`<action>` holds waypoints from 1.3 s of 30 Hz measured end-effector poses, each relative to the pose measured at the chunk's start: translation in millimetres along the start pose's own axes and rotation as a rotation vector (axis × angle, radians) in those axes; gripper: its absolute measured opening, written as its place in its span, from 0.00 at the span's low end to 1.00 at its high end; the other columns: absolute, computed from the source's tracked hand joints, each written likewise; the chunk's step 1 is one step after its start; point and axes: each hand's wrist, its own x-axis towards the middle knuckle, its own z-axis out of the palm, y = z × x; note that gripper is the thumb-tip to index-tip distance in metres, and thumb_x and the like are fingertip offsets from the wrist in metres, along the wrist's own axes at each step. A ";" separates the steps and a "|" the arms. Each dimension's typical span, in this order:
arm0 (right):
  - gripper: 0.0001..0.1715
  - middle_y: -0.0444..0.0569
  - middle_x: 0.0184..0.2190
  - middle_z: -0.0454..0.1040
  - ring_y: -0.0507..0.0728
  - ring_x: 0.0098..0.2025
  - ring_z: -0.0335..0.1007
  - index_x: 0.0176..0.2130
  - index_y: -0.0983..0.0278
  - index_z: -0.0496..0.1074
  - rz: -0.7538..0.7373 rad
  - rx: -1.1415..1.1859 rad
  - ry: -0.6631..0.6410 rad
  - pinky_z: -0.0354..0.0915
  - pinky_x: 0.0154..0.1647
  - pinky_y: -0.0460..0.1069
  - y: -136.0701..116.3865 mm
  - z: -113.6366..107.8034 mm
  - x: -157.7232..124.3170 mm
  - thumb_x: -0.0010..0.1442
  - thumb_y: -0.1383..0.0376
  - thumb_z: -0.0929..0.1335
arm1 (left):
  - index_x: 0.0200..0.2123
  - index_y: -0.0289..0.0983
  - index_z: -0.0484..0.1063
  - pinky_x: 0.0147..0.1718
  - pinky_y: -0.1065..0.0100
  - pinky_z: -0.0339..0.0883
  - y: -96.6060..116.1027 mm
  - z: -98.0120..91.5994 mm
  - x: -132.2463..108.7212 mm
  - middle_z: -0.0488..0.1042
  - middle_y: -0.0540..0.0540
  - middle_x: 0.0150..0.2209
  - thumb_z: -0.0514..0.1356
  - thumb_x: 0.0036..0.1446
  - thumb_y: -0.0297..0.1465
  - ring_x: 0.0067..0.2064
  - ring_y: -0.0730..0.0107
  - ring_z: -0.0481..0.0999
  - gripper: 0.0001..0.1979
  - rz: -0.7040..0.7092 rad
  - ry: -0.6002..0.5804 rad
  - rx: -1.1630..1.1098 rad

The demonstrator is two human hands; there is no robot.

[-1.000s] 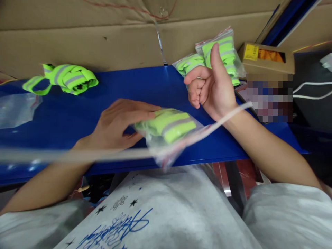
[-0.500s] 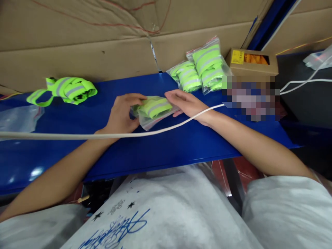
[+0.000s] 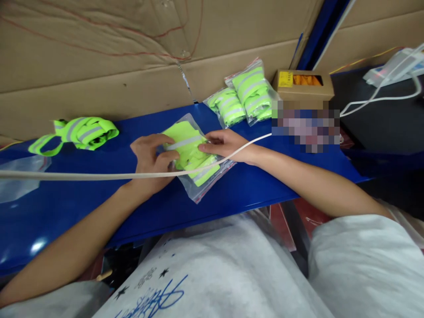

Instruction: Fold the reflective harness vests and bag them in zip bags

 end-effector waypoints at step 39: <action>0.37 0.65 0.78 0.54 0.75 0.79 0.48 0.76 0.64 0.59 -0.183 -1.327 0.436 0.39 0.75 0.80 17.1 -61.9 10.7 0.77 0.51 0.59 | 0.68 0.38 0.60 0.74 0.41 0.56 -52.2 132.8 110.4 0.61 0.28 0.70 0.67 0.63 0.55 0.75 0.43 0.60 0.41 -0.083 -0.334 -0.567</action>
